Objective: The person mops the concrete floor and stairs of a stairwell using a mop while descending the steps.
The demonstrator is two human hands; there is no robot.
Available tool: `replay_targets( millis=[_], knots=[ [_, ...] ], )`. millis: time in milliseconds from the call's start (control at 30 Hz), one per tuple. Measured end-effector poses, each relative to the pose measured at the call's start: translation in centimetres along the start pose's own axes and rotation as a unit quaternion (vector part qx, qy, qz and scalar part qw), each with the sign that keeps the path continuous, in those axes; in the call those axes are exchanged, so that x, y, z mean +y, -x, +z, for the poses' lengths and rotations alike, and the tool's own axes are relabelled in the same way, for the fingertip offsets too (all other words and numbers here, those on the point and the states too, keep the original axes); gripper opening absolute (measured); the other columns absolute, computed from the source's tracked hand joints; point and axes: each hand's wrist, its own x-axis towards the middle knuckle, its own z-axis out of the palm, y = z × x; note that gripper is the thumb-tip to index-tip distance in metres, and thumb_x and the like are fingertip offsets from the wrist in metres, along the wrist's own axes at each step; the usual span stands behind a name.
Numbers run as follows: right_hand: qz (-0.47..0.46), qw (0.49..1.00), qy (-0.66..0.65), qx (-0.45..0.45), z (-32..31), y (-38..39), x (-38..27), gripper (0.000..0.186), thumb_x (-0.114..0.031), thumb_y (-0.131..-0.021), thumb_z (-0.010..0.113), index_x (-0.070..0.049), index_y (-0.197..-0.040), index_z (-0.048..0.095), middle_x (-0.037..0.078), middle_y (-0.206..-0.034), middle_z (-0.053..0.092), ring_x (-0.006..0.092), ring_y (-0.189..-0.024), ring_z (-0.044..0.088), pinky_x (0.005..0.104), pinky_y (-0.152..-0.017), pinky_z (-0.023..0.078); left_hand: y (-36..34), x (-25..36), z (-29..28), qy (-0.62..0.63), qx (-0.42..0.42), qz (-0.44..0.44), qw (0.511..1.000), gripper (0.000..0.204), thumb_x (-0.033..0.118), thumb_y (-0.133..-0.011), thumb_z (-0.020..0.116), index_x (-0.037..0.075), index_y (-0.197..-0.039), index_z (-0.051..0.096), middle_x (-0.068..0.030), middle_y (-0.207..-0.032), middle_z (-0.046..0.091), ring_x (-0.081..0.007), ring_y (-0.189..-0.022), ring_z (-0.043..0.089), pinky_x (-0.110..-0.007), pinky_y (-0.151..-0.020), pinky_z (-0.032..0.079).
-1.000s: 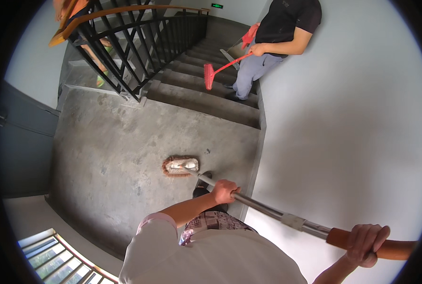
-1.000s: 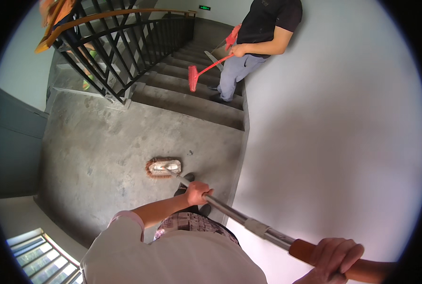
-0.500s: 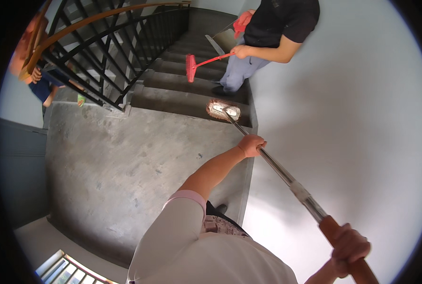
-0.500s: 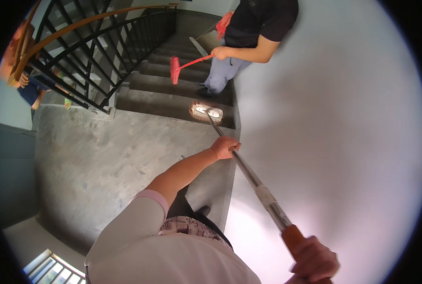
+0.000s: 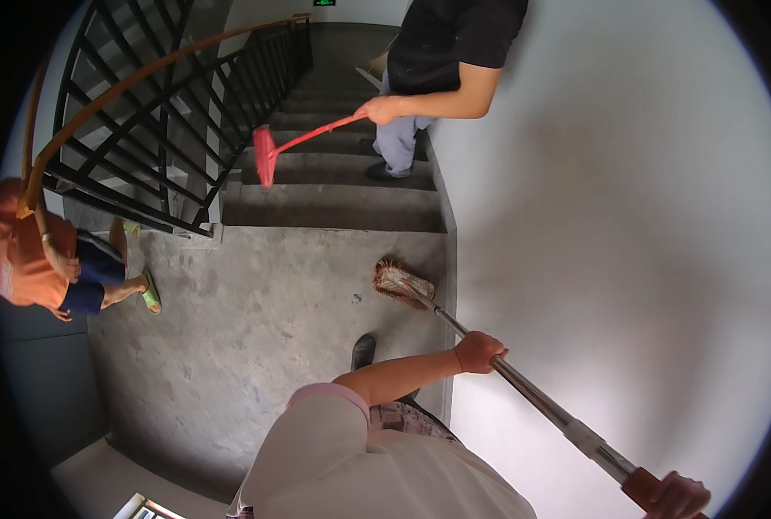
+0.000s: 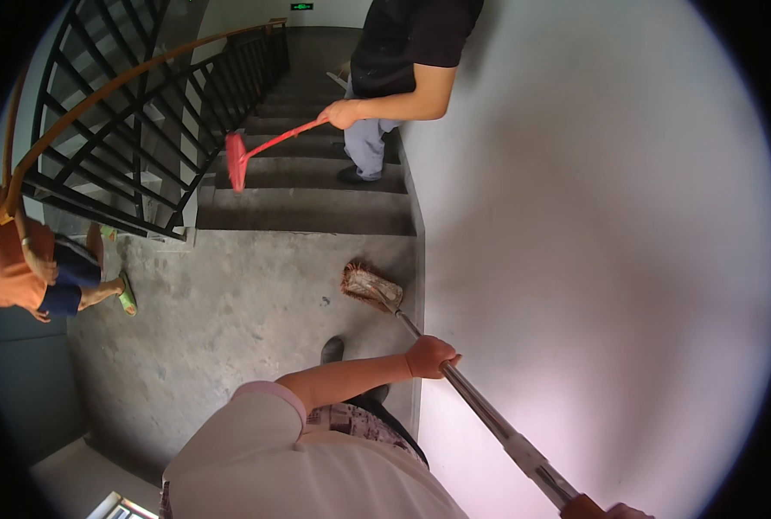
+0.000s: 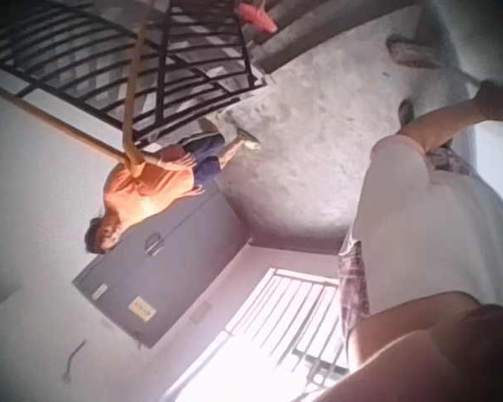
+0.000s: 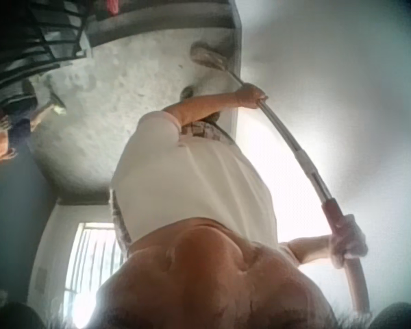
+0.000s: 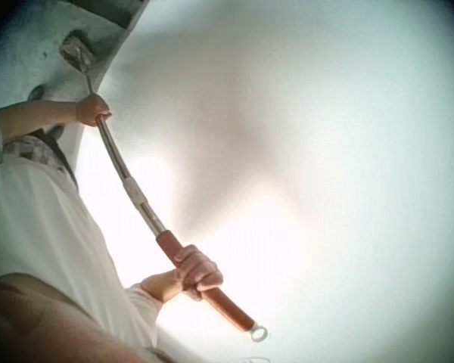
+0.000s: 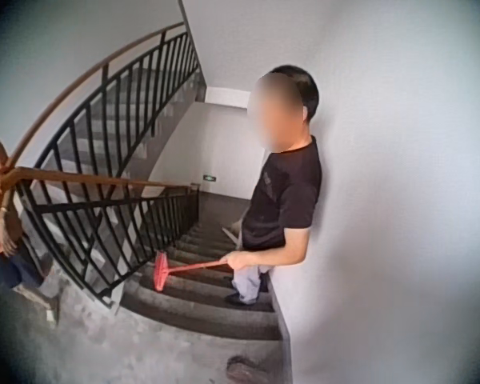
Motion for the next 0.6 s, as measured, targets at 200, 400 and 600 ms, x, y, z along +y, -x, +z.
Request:
replay_targets(
  millis=[200, 400, 600],
  knots=[
    [0.022, 0.995, 0.013, -0.098, 1.7, -1.8, 1.9, 0.031, -0.011, -0.073, 0.07, -0.018, -0.065, 0.041, -0.004, -0.065, 0.053, 0.0109, -0.057, 0.05, 0.0266, -0.061, 0.046, -0.9, -1.9, -0.6, 0.0, 0.098, 0.048, 0.994, 0.029, 0.016, -0.074, 0.065, 0.012, -0.053, 0.045, -0.0061, -0.048, 0.047, -0.027, -0.045, 0.051, -0.038, -0.043, 0.041],
    [0.055, 0.996, 0.046, -0.053, 5.0, -0.9, 4.1, 0.031, -0.012, -0.075, 0.069, -0.016, -0.061, 0.042, -0.004, -0.059, 0.049, 0.0091, -0.052, 0.048, 0.0288, -0.057, 0.048, -3.4, -5.7, -1.6, -0.093, 0.172, 0.03, 0.98, 0.027, 0.015, -0.074, 0.063, 0.009, -0.054, 0.046, -0.0092, -0.053, 0.047, -0.0298, -0.05, 0.051, -0.041, -0.046, 0.041],
    [0.052, 0.987, 0.119, 0.093, 6.3, 1.4, 8.8, 0.031, -0.001, -0.072, 0.065, -0.014, -0.058, 0.04, -0.001, -0.047, 0.043, 0.0132, -0.043, 0.047, 0.0309, -0.057, 0.041, -4.3, -6.5, -5.7, -0.073, 0.135, -0.086, 0.984, 0.021, 0.016, -0.073, 0.065, 0.006, -0.062, 0.05, -0.0104, -0.064, 0.053, -0.0309, -0.069, 0.055, -0.043, -0.059, 0.042]
  ],
)
